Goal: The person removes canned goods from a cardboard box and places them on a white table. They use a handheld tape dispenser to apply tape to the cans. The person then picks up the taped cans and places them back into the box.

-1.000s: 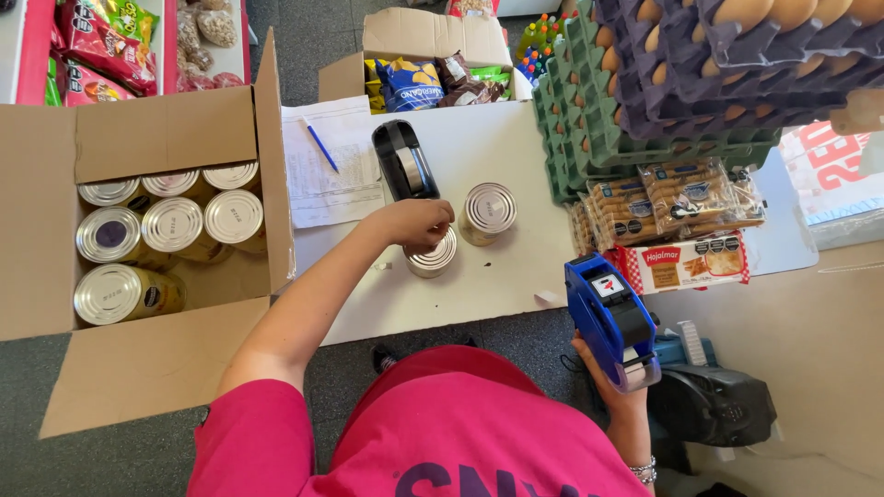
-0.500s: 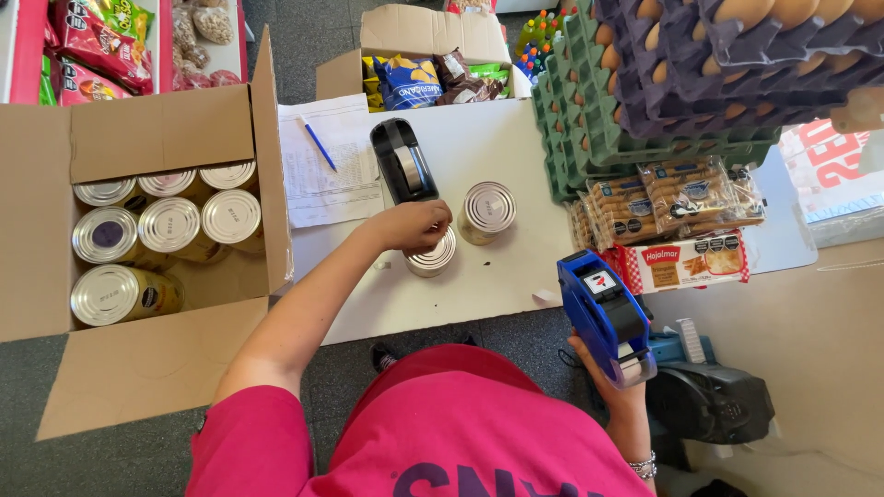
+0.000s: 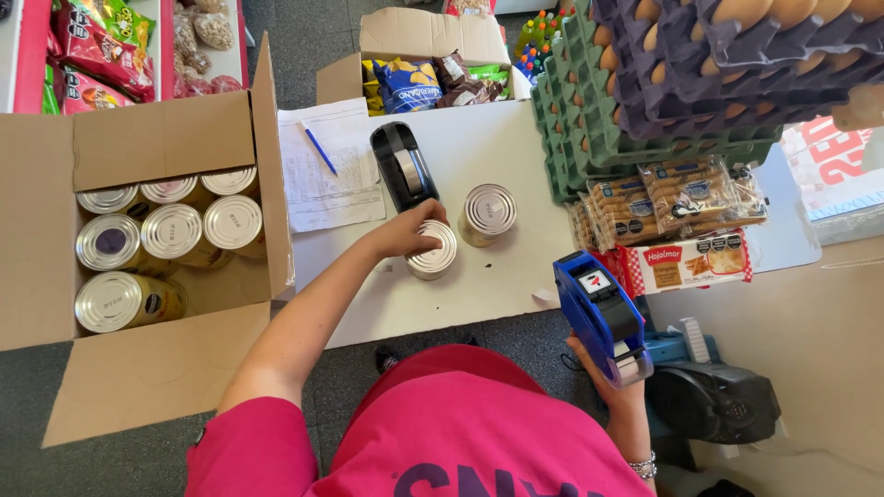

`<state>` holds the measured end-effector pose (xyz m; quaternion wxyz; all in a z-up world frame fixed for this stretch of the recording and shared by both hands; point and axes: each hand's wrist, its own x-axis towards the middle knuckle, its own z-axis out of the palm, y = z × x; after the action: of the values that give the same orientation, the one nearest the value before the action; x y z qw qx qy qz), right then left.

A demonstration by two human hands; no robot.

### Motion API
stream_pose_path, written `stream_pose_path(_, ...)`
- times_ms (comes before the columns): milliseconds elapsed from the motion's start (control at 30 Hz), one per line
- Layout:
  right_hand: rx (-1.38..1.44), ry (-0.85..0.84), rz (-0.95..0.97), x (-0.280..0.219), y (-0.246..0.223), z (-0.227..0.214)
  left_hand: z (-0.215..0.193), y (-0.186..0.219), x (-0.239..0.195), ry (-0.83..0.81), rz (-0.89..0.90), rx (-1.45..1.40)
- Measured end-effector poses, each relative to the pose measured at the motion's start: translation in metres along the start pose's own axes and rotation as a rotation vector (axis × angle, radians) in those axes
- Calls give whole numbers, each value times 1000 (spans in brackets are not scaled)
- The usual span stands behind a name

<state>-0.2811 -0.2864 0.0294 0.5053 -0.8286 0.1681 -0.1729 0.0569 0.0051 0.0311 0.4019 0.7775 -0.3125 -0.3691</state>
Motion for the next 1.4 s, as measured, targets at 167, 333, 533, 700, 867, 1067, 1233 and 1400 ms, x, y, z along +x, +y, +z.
stream_pose_path(167, -43, 15, -83, 2, 1, 5, 11, -17, 19, 75, -172, -347)
stream_pose_path(333, -24, -36, -39, 11, -10, 12, 29, -27, 25, 142, -46, -331)
stream_pose_path(533, -26, -136, -94, 26, 18, 21, 61, -24, 58, 387, 98, -251)
stream_pose_path(700, -34, -178, -74, 35, -7, 33, 101, -42, 116, 651, 281, -292)
stream_pose_path(867, -256, -225, -256, 39, 11, 32, 129, 8, 121, 752, -33, -129)
stream_pose_path(1067, 76, -203, 223, 35, 33, 43, 79, 102, -129, 416, 631, -93)
stream_pose_path(1233, 250, -248, 63, 45, -34, 58, -29, 17, -229, 980, 80, 182)
stream_pose_path(1400, 331, -110, 165, 39, -49, 70, -114, -132, -191, 864, -457, 797)
